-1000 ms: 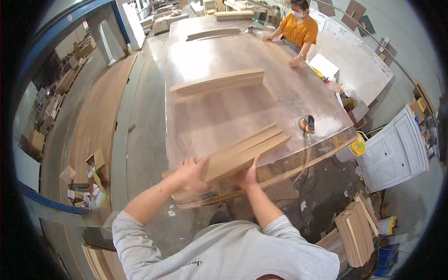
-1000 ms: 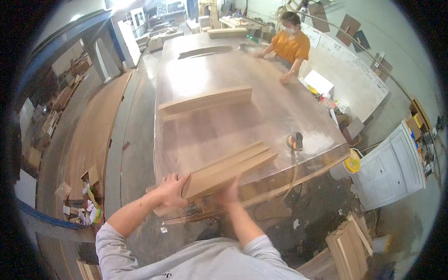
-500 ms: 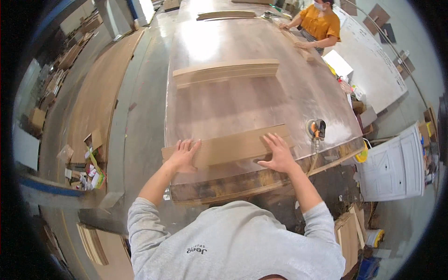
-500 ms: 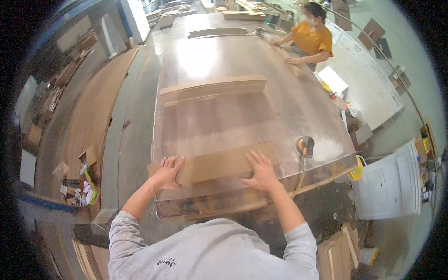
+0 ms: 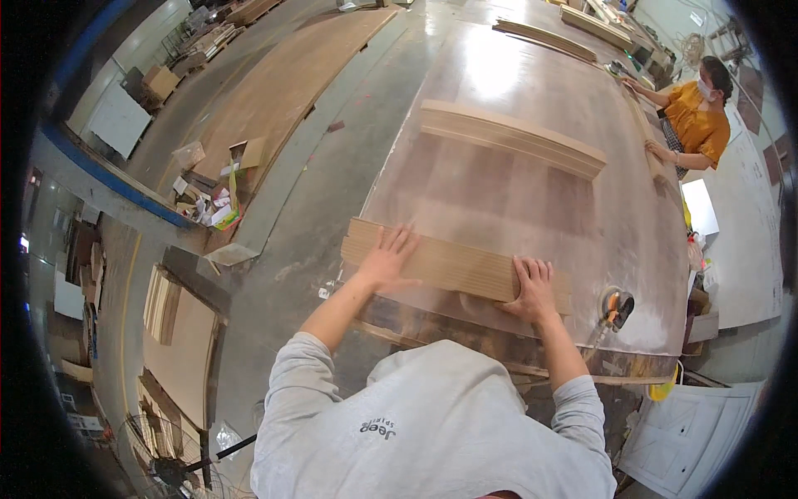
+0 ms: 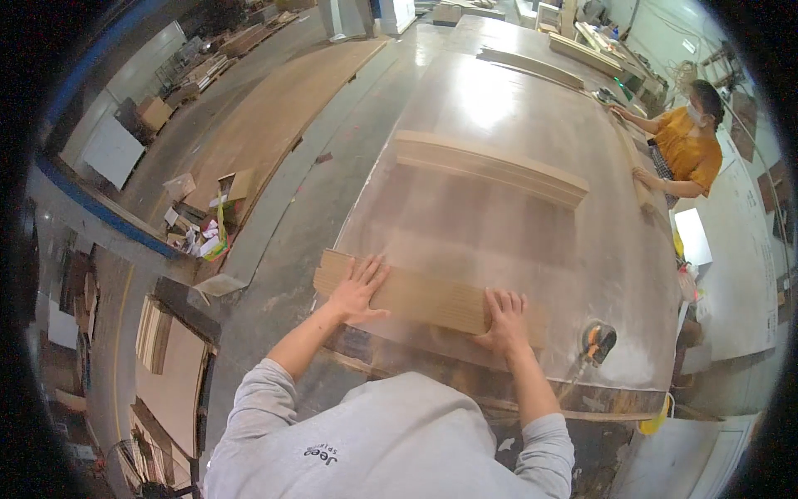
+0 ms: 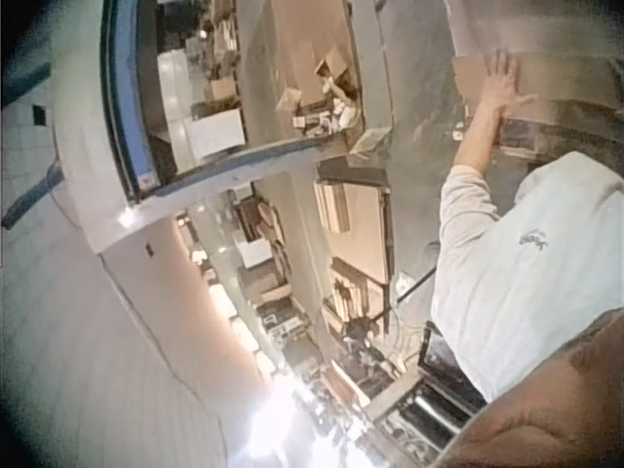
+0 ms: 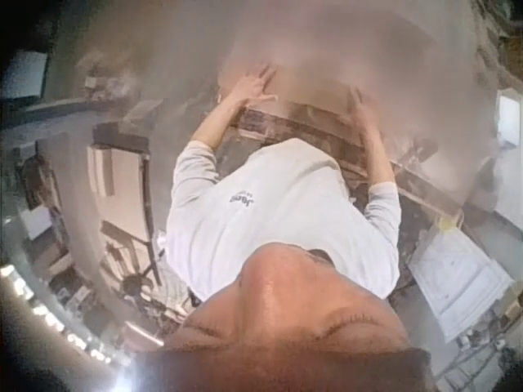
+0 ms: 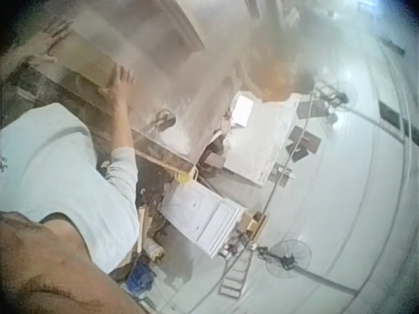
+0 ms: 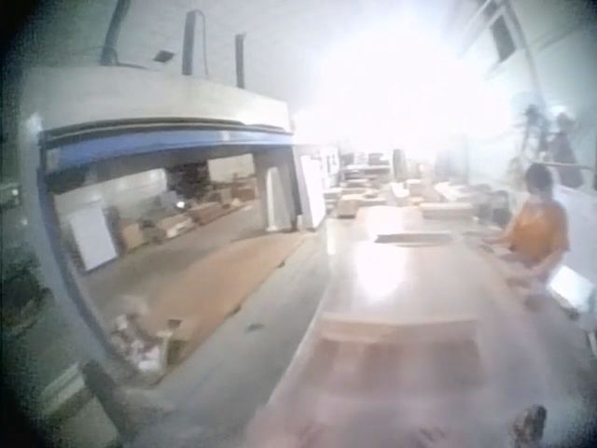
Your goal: Use a power sander to smooth wooden planks on a large workbench.
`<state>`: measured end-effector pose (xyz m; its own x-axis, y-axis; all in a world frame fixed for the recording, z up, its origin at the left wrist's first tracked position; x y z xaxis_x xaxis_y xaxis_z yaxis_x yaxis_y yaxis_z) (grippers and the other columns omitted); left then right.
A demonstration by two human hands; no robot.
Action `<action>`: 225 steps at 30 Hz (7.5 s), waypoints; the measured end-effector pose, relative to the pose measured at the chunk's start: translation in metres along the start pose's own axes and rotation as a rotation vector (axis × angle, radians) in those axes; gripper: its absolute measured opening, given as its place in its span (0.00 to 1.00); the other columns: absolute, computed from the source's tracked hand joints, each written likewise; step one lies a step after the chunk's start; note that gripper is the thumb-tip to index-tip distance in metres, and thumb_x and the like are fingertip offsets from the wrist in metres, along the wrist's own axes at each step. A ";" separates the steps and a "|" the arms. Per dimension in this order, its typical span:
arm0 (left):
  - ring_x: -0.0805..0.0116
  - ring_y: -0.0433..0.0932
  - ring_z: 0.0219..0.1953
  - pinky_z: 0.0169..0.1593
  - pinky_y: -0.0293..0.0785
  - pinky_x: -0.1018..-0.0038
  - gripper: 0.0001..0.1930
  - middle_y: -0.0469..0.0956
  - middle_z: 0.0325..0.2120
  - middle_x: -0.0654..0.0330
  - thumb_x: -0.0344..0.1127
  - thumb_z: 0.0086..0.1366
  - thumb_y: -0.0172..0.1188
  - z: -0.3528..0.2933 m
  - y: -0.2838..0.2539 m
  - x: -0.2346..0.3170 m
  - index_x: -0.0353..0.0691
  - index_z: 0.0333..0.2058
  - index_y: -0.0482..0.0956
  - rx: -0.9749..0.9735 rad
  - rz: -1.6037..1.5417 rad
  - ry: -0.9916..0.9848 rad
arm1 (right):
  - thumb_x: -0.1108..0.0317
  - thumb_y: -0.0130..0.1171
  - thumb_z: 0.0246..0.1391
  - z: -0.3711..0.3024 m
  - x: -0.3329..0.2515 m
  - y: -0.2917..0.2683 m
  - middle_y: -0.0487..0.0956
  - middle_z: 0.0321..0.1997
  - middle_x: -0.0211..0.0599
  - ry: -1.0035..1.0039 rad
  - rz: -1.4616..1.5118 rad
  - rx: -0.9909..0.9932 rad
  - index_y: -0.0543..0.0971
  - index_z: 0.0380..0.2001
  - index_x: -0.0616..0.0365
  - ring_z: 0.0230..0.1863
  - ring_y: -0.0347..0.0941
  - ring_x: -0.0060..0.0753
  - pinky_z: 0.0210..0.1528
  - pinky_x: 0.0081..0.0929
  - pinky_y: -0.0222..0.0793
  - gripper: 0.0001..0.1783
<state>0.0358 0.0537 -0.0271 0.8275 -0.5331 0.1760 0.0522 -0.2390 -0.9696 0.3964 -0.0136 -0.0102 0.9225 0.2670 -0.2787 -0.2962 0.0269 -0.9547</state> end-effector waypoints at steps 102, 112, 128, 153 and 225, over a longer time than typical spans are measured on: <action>0.42 0.55 0.74 0.74 0.50 0.47 0.36 0.60 0.72 0.42 0.54 0.71 0.57 -0.026 0.015 -0.127 0.40 0.70 0.63 0.490 -0.276 -0.624 | 0.51 0.61 0.60 -0.035 0.114 0.004 0.78 0.49 0.49 0.662 0.065 0.307 0.80 0.44 0.57 0.53 0.74 0.56 0.57 0.47 0.70 0.21; 0.38 0.41 0.78 0.76 0.30 0.36 0.60 0.45 0.76 0.41 0.61 0.46 0.77 0.014 -0.048 0.059 0.50 0.74 0.57 0.070 -0.152 0.179 | 0.52 0.63 0.58 -0.035 0.097 -0.015 0.79 0.48 0.46 0.667 0.122 0.339 0.80 0.43 0.55 0.53 0.75 0.54 0.56 0.49 0.69 0.19; 0.38 0.54 0.70 0.73 0.49 0.49 0.61 0.60 0.65 0.42 0.52 0.42 0.79 0.051 -0.025 0.074 0.52 0.74 0.56 -0.117 -0.116 0.194 | 0.39 0.69 0.49 -0.012 0.038 -0.025 0.63 0.74 0.48 0.287 -0.091 -0.033 0.70 0.66 0.50 0.77 0.53 0.57 0.75 0.64 0.46 0.46; 0.56 0.40 0.80 0.79 0.35 0.48 0.65 0.43 0.78 0.52 0.71 0.50 0.69 -0.036 -0.029 -0.090 0.43 0.77 0.46 -0.050 0.065 -0.075 | 0.40 0.81 0.24 -0.015 0.012 -0.004 0.64 0.69 0.44 0.069 -0.086 -0.040 0.65 0.70 0.48 0.74 0.54 0.53 0.75 0.73 0.39 0.66; 0.37 0.57 0.68 0.69 0.61 0.48 0.55 0.59 0.66 0.42 0.57 0.44 0.76 0.060 -0.016 0.114 0.45 0.70 0.65 0.068 -0.022 0.193 | 0.30 0.67 0.45 -0.024 0.004 0.006 0.54 0.79 0.44 0.188 0.009 -0.040 0.66 0.72 0.46 0.81 0.42 0.54 0.77 0.71 0.29 0.55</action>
<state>0.1634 0.0454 -0.0014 0.7036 -0.6757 0.2199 0.1119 -0.2003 -0.9733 0.4040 -0.0351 -0.0196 0.9510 0.0819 -0.2983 -0.2982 -0.0137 -0.9544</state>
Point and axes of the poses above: each hand's wrist, its own z-axis towards the middle knuckle, its own y-axis out of the palm, x = y × z, the point moved 5 cm from there along z, towards the middle knuckle
